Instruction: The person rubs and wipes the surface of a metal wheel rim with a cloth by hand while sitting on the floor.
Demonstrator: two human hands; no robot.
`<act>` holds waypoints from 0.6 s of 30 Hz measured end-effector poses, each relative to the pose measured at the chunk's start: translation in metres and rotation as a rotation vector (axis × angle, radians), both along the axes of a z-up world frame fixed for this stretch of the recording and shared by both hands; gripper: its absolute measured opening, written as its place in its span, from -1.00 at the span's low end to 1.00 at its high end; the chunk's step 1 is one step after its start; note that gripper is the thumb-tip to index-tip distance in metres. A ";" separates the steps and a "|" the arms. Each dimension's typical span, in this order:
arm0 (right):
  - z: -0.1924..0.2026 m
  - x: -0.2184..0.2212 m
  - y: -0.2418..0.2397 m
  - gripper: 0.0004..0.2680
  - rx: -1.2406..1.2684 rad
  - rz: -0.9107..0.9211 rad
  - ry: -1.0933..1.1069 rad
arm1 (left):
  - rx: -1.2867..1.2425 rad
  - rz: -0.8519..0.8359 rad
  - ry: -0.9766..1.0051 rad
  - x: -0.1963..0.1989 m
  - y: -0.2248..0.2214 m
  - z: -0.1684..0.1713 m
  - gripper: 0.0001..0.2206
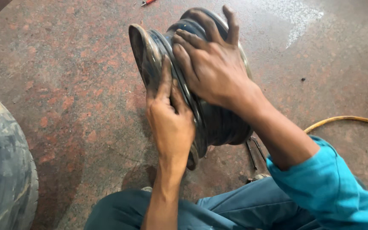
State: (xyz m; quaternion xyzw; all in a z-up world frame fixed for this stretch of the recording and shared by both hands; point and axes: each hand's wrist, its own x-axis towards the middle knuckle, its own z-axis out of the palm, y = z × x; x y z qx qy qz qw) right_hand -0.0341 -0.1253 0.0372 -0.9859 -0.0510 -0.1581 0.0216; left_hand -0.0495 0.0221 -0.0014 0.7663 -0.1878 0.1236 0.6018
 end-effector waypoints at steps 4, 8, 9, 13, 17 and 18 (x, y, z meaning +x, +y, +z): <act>-0.030 -0.100 0.029 -0.59 -0.166 -0.141 -0.077 | -0.008 -0.002 0.220 0.018 -0.008 0.002 -0.57; -0.049 -0.137 0.052 -0.58 -0.185 -0.240 -0.072 | 0.031 0.022 0.207 0.029 -0.010 0.004 -0.59; -0.047 -0.132 0.048 -0.58 -0.166 -0.211 -0.076 | 0.027 0.024 0.116 0.030 -0.010 0.003 -0.60; -0.017 -0.047 0.006 -0.64 0.036 -0.010 -0.075 | 0.042 0.016 0.126 0.031 -0.008 -0.004 -0.59; -0.003 -0.007 0.010 -0.61 0.028 0.028 -0.044 | 0.016 0.027 0.128 0.043 -0.010 -0.004 -0.61; -0.009 -0.027 0.017 -0.60 0.040 0.015 -0.092 | 0.021 0.042 0.197 0.052 -0.013 -0.002 -0.61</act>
